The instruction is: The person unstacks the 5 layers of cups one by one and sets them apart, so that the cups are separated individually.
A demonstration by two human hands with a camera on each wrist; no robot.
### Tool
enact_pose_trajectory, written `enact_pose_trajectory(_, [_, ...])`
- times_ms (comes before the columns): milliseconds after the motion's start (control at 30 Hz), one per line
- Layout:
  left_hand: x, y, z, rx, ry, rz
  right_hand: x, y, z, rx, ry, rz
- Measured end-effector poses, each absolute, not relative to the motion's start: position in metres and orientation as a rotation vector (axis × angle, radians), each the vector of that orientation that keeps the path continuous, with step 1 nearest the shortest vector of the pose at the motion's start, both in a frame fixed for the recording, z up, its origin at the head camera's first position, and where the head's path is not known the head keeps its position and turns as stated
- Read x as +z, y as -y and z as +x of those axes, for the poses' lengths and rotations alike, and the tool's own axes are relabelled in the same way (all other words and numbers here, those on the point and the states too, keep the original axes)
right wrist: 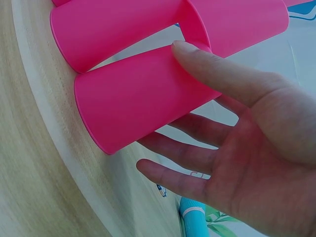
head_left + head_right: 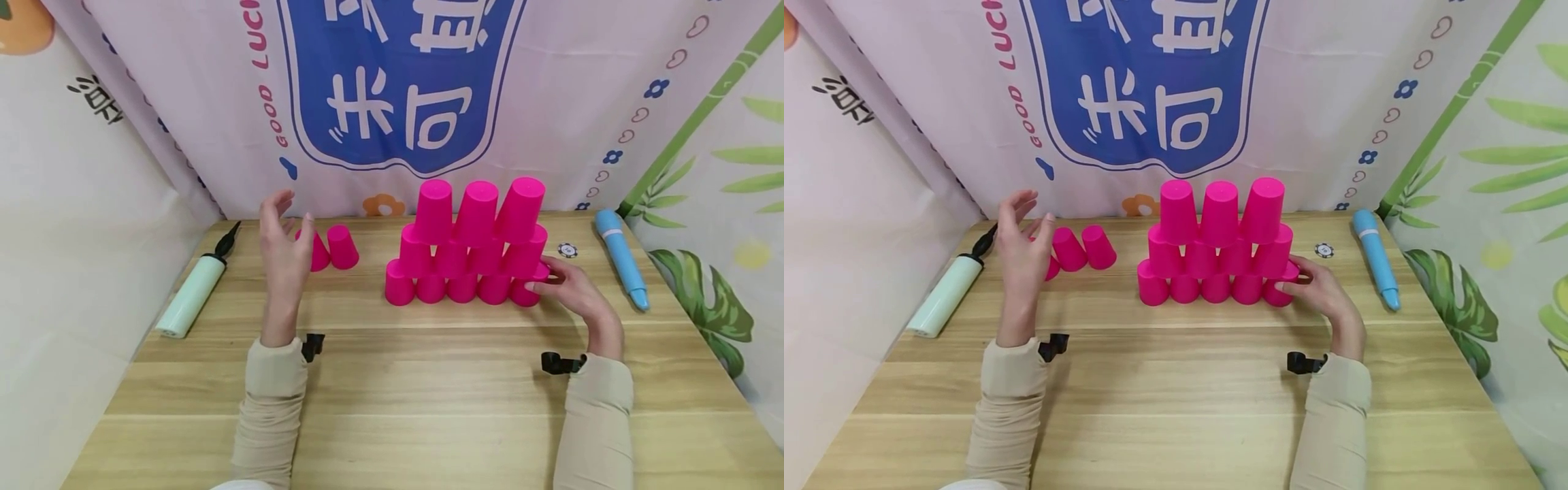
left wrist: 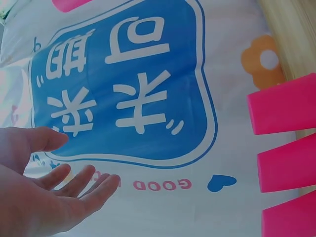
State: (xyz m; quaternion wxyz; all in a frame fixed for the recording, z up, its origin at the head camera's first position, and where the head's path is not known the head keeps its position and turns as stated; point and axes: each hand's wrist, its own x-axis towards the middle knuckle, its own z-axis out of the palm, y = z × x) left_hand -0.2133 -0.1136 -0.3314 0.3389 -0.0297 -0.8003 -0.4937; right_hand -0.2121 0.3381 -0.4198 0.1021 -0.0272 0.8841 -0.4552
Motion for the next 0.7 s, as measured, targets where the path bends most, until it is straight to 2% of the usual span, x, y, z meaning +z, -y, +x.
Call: enact_pose_trajectory(700, [-0.3306, 0.1052, -0.2098, -1.314, 2.109, -0.096, -0.4214, -0.3397, -0.2144, -1.366, -2.604, -0.102])
